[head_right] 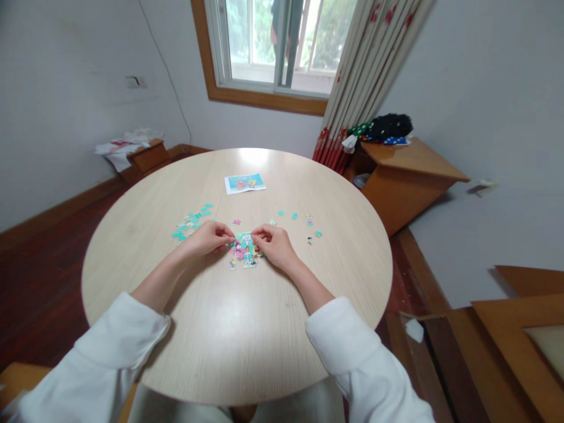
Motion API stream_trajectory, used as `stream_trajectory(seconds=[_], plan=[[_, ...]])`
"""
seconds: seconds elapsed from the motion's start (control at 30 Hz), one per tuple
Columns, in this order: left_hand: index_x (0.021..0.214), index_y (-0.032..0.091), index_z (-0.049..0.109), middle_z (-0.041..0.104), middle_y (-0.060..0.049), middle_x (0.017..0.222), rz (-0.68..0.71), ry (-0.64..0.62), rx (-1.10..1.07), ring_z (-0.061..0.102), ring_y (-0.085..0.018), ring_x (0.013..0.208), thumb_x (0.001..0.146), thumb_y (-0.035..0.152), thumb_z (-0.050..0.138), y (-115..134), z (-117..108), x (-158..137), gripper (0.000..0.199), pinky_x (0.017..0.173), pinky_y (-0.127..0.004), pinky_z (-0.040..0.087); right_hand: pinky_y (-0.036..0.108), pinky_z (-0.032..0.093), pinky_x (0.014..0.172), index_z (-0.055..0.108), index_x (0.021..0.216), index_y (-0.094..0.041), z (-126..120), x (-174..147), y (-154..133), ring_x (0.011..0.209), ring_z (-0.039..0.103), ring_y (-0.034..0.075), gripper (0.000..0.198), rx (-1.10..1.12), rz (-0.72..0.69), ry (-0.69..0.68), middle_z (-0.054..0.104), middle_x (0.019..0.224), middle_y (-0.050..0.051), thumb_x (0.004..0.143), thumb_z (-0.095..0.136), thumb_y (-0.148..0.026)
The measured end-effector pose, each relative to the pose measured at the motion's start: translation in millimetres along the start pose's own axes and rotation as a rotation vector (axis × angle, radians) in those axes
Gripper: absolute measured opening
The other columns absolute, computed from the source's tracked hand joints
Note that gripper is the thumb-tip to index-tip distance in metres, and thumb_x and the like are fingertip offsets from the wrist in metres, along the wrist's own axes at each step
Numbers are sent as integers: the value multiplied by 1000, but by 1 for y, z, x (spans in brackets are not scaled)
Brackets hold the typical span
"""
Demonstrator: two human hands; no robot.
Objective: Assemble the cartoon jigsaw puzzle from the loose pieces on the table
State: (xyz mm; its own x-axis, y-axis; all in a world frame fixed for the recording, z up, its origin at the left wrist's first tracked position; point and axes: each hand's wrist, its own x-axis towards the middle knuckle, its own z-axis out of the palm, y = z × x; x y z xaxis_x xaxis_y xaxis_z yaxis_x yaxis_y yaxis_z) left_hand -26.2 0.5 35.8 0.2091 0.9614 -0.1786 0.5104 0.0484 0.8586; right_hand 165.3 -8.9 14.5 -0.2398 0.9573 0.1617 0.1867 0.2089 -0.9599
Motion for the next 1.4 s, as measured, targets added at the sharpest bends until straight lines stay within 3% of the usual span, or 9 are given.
stream_trajectory(seconds=[0.4, 0.77, 1.4], plan=[[59, 14, 64, 49, 3, 41, 21, 50, 42, 43, -10, 43, 61, 21, 64, -5, 2, 4, 7, 47, -23, 32, 25, 44, 62, 66, 75, -16, -1, -3, 7, 60, 56, 11, 10, -318, -88, -69, 65, 65, 2, 75, 56, -20], [56, 14, 63, 54, 2, 45, 46, 124, 84, 48, -11, 50, 60, 17, 64, -2, 7, 4, 5, 53, -24, 35, 24, 42, 61, 67, 75, -15, 0, -4, 7, 61, 55, 11, 12, -350, -77, -96, 65, 66, 2, 75, 57, -20], [54, 15, 57, 57, 0, 53, 81, 143, 214, 50, -13, 54, 61, 20, 64, -4, 9, 5, 10, 56, -25, 34, 23, 40, 59, 67, 75, -15, 1, -3, 7, 60, 54, 11, 12, -344, -79, -97, 64, 64, 2, 75, 57, -20]])
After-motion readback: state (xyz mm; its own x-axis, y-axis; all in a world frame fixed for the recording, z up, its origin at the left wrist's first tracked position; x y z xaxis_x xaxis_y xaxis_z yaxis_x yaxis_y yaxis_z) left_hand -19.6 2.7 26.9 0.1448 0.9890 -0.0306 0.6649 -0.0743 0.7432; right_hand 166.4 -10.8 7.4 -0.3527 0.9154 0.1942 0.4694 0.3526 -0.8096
